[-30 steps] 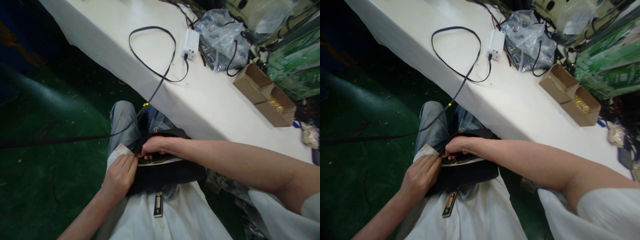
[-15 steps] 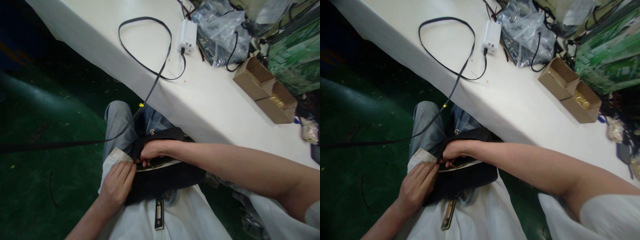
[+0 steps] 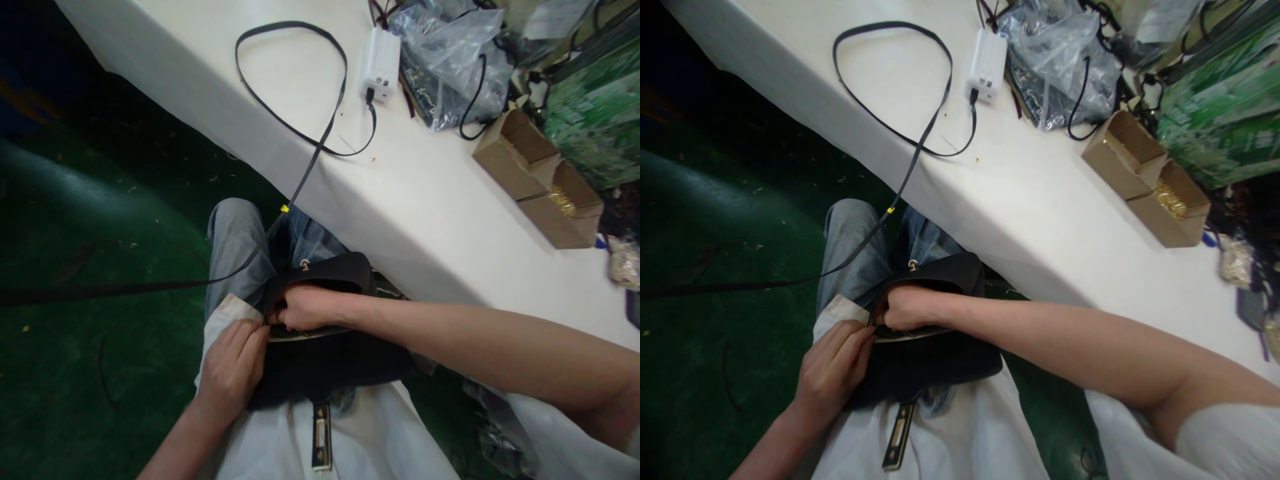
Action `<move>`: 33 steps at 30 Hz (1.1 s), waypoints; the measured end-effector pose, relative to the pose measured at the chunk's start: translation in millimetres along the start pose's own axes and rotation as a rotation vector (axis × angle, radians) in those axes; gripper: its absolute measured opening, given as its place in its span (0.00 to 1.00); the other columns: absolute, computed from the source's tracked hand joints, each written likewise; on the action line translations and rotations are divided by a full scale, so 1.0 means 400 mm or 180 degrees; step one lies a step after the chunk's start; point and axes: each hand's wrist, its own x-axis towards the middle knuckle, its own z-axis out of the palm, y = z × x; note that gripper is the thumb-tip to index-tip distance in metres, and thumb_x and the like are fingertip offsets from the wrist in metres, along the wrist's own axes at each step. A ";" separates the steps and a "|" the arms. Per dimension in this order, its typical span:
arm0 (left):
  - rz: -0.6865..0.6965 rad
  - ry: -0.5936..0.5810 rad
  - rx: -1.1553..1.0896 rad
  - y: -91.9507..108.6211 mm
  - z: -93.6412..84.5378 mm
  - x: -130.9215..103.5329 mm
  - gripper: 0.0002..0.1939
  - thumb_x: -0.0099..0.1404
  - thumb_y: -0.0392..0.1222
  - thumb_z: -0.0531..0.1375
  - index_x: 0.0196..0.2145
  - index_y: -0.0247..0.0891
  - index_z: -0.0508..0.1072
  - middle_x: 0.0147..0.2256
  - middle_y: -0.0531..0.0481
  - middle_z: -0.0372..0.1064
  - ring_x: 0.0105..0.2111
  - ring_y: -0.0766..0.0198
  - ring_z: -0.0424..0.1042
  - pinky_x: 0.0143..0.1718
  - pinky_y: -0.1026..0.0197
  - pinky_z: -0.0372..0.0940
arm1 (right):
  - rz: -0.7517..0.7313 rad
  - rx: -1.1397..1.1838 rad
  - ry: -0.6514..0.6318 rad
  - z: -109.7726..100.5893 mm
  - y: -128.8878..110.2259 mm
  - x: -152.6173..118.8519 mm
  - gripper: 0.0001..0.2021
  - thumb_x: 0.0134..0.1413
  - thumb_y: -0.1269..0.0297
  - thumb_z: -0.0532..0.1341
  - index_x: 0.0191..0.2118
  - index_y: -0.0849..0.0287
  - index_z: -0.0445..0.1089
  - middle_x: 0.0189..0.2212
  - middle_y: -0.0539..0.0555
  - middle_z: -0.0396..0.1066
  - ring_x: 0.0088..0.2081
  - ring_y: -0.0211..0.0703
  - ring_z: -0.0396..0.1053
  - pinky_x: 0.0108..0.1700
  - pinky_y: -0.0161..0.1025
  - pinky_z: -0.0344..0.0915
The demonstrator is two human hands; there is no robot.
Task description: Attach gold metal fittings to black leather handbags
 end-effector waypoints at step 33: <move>-0.1633 -0.0514 -0.1281 0.000 -0.002 0.011 0.22 0.71 0.33 0.65 0.60 0.41 0.71 0.50 0.44 0.83 0.50 0.54 0.86 0.52 0.53 0.82 | -0.0400 0.0601 0.0666 0.084 0.088 -0.104 0.08 0.63 0.73 0.66 0.40 0.55 0.83 0.43 0.50 0.85 0.47 0.47 0.81 0.53 0.38 0.70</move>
